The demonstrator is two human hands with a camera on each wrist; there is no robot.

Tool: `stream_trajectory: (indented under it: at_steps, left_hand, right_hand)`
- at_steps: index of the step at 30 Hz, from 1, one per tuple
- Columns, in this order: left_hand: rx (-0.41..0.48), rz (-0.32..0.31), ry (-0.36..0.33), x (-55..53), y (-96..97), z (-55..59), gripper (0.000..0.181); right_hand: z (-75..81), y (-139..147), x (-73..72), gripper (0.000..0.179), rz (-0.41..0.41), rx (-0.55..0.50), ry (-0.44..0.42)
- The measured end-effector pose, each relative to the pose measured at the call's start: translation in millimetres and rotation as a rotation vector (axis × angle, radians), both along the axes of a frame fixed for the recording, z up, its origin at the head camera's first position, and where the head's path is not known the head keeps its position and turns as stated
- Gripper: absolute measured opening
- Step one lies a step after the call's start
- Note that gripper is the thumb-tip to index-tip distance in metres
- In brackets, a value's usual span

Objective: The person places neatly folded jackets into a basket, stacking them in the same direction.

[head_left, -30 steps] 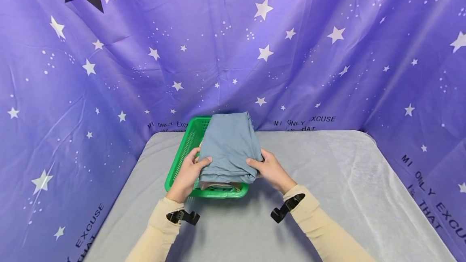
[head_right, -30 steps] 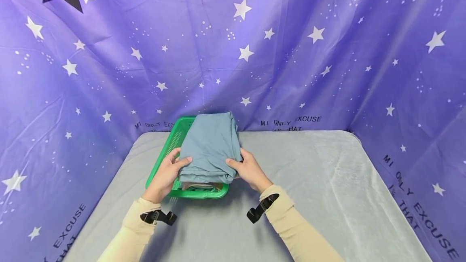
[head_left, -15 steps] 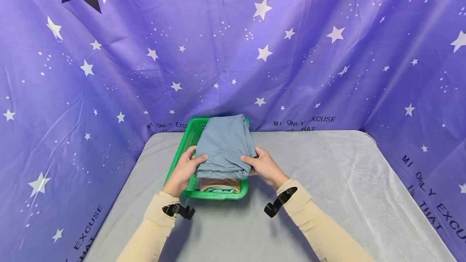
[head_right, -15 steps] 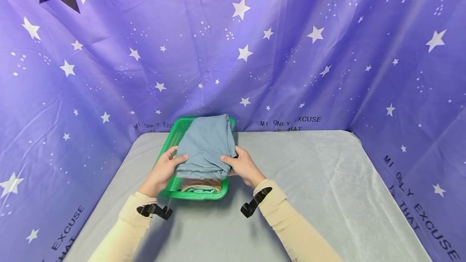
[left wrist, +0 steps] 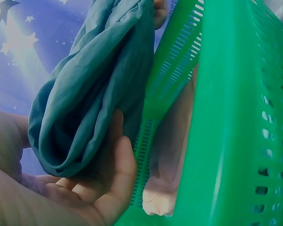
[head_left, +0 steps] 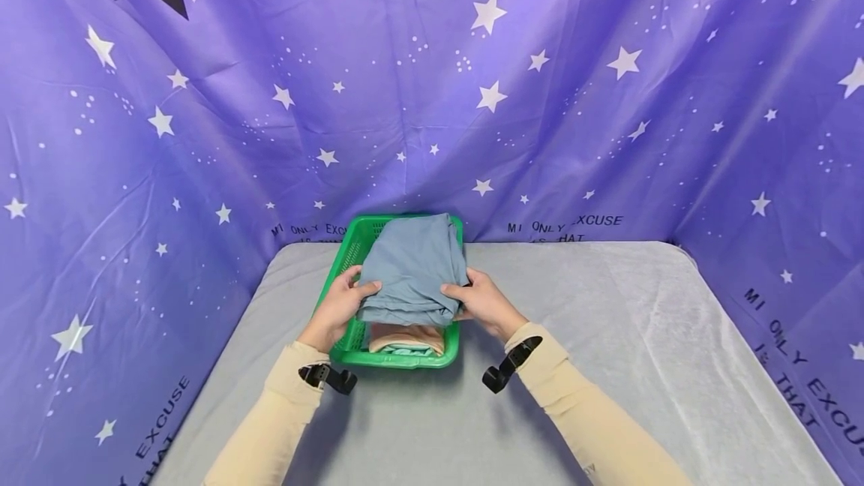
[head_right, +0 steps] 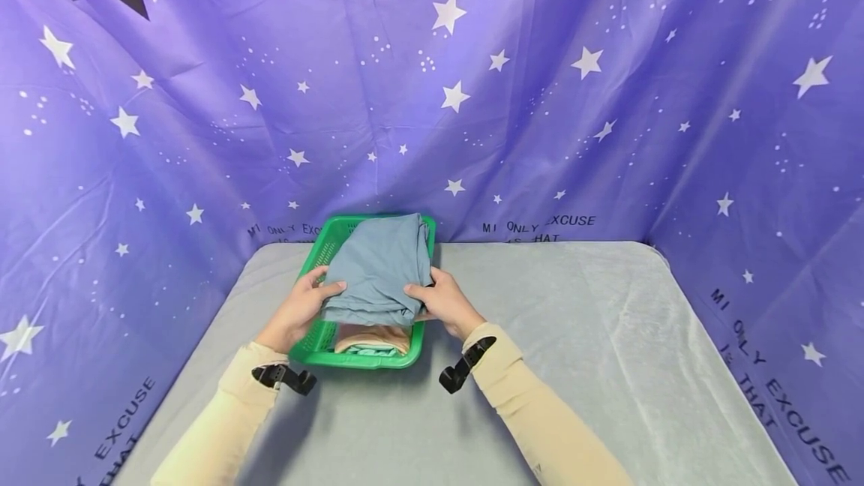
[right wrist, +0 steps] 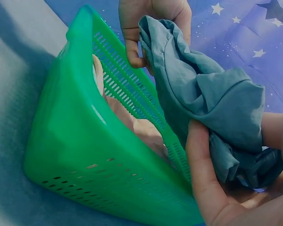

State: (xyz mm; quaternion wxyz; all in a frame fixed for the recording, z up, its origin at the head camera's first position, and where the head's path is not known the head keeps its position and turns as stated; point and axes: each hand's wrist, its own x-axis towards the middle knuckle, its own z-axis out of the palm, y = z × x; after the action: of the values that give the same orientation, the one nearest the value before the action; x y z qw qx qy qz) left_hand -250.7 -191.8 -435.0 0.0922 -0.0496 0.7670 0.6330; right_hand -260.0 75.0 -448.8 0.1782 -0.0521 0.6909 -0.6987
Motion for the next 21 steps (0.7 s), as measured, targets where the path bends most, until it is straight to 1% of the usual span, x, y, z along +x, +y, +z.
stream_trajectory:
  at_steps: [3, 5, 9, 12, 14, 17, 21]
  left_hand:
    - [-0.022, 0.009, -0.018, -1.3, -1.0, 0.5, 0.074]
    - [-0.011, 0.001, -0.031, -2.3, -1.7, 0.3, 0.073]
    - [-0.036, -0.001, -0.044, -5.1, -5.3, -1.6, 0.072]
    - [-0.044, -0.01, -0.043, -7.8, -7.5, -3.1, 0.067]
    - [-0.033, -0.022, -0.043, -9.6, -8.5, -3.8, 0.06]
    - [-0.038, -0.03, -0.049, -10.9, -9.2, -3.7, 0.053]
    - [-0.153, -0.042, -0.033, -8.4, -9.6, -0.6, 0.056]
  right_hand:
    - [-0.9, -2, -2.5, 0.047, -0.005, -0.001, -0.006]
    - [-1.2, -3, -3.5, 0.046, -0.005, 0.004, -0.007]
    - [0.1, -4, -4.3, 0.044, -0.002, -0.002, -0.023]
    - [1.0, -4, -3.7, 0.044, 0.002, -0.008, -0.034]
    - [1.8, -4, -2.7, 0.043, 0.006, 0.002, -0.033]
    - [3.3, -4, -0.3, 0.043, 0.017, 0.033, -0.005]
    - [6.5, -5, 4.7, 0.049, 0.044, 0.083, 0.047]
